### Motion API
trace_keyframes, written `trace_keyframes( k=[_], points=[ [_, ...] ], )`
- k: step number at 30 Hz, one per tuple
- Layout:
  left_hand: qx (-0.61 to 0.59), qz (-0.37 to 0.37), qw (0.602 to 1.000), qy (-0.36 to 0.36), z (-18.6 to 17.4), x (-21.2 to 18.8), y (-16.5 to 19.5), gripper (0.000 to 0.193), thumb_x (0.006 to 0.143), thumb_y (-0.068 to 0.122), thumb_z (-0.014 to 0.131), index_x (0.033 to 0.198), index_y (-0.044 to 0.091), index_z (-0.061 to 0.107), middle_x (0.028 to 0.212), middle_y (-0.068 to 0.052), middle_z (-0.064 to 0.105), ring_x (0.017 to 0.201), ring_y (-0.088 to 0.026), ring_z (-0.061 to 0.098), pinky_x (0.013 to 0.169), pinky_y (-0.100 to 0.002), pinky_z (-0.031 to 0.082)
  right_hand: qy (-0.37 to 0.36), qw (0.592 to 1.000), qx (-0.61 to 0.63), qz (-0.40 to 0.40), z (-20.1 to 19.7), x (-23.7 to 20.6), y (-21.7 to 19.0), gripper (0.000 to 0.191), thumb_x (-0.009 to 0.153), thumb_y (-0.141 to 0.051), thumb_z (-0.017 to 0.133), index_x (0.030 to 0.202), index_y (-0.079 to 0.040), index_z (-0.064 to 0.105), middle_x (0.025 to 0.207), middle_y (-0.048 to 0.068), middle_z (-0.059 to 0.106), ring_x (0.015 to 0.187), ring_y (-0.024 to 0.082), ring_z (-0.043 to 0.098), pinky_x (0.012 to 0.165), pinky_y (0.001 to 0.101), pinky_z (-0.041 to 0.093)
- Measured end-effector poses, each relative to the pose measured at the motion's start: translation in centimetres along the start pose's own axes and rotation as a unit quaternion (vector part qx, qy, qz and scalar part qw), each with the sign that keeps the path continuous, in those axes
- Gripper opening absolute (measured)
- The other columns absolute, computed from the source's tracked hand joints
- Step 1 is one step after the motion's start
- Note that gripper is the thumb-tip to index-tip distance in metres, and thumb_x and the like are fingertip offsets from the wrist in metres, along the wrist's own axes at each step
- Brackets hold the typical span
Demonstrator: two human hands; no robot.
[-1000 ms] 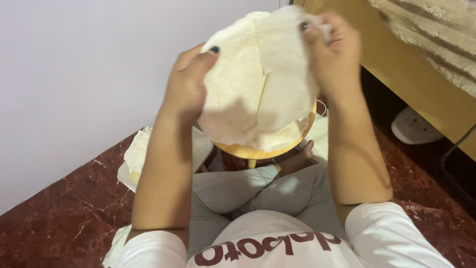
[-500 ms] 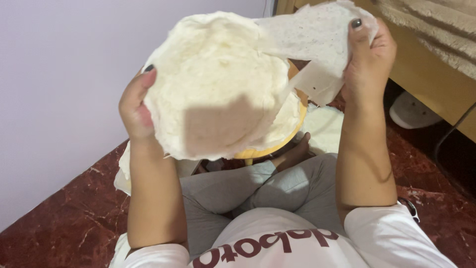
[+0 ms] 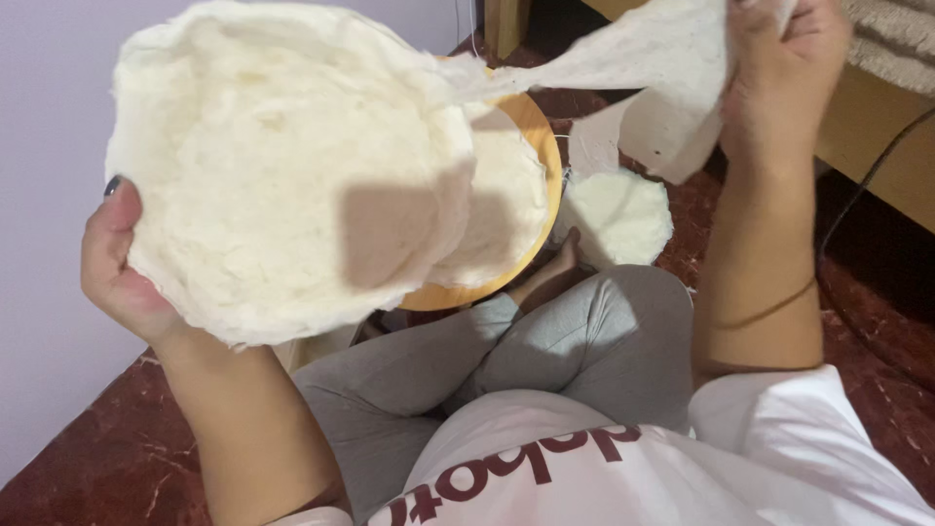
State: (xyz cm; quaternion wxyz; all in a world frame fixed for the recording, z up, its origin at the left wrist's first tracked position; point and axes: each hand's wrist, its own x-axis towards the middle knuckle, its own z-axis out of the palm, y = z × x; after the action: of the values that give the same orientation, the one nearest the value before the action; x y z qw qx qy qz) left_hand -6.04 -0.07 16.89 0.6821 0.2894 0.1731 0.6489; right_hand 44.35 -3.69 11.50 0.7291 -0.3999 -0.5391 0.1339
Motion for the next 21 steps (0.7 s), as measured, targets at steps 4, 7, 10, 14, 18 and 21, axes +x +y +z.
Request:
trace_keyframes(
  k=[4, 7, 10, 14, 18, 21],
  points=[
    [0.082, 0.076, 0.993, -0.026, -1.2, 0.6, -0.8, 0.065, 0.104, 0.025, 0.053, 0.153, -0.017, 0.046, 0.139, -0.035, 0.055, 0.122, -0.039, 0.066, 0.096, -0.045, 0.062, 0.006, 1.000, -0.015, 0.012, -3.4, -1.4, 1.1, 0.039, 0.121, -0.029, 0.073, 0.097, -0.001, 0.061, 0.084, 0.003, 0.060, 0.066, 0.011, 0.046, 0.063, 0.0281, 0.036],
    [0.039, 0.080, 0.996, -0.018, -1.8, 0.9, -0.4, 0.070, 0.103, 0.028, 0.050, 0.158, -0.014, 0.042, 0.143, -0.034, 0.053, 0.125, -0.041, 0.065, 0.099, -0.048, 0.063, 0.041, 0.999, -0.012, -0.004, -5.4, -1.5, 1.4, 0.039, 0.122, -0.029, 0.071, 0.101, 0.003, 0.063, 0.084, 0.006, 0.059, 0.069, 0.013, 0.047, 0.065, 0.0285, 0.036],
    [0.048, 0.067, 0.997, -0.011, -2.4, 0.8, 1.5, 0.069, 0.103, 0.028, 0.050, 0.158, -0.014, 0.042, 0.142, -0.034, 0.054, 0.124, -0.040, 0.066, 0.099, -0.047, 0.062, 0.048, 0.997, -0.051, -0.028, -6.5, -2.3, 0.2, 0.027, 0.118, -0.023, 0.067, 0.113, 0.003, 0.063, 0.097, 0.007, 0.065, 0.082, 0.014, 0.059, 0.075, 0.0299, 0.047],
    [0.070, 0.054, 0.996, -0.010, -3.9, -0.6, 2.0, 0.068, 0.103, 0.028, 0.050, 0.156, -0.013, 0.043, 0.141, -0.033, 0.054, 0.124, -0.039, 0.066, 0.098, -0.046, 0.062, 0.078, 0.951, -0.246, 0.171, -7.4, -3.0, -1.6, 0.014, 0.113, -0.019, 0.067, 0.110, -0.005, 0.067, 0.088, -0.003, 0.062, 0.072, 0.005, 0.053, 0.063, 0.0246, 0.039],
    [0.081, 0.048, 0.996, 0.001, -5.4, -1.4, 1.3, 0.067, 0.103, 0.029, 0.051, 0.155, -0.013, 0.044, 0.140, -0.032, 0.055, 0.123, -0.038, 0.066, 0.098, -0.045, 0.062, -0.048, 0.931, -0.284, 0.224, -7.6, -3.9, 0.2, 0.013, 0.118, -0.017, 0.063, 0.113, -0.006, 0.068, 0.089, -0.003, 0.067, 0.071, 0.002, 0.058, 0.062, 0.0242, 0.048],
    [0.086, 0.041, 0.995, 0.003, -6.1, -1.7, 1.4, 0.066, 0.104, 0.029, 0.051, 0.155, -0.013, 0.045, 0.139, -0.032, 0.056, 0.123, -0.038, 0.066, 0.098, -0.045, 0.062, -0.068, 0.942, -0.240, 0.226, -7.1, -4.9, 3.4, 0.011, 0.117, -0.014, 0.063, 0.112, -0.005, 0.069, 0.092, -0.003, 0.068, 0.073, 0.003, 0.059, 0.064, 0.0256, 0.050]
  ],
)
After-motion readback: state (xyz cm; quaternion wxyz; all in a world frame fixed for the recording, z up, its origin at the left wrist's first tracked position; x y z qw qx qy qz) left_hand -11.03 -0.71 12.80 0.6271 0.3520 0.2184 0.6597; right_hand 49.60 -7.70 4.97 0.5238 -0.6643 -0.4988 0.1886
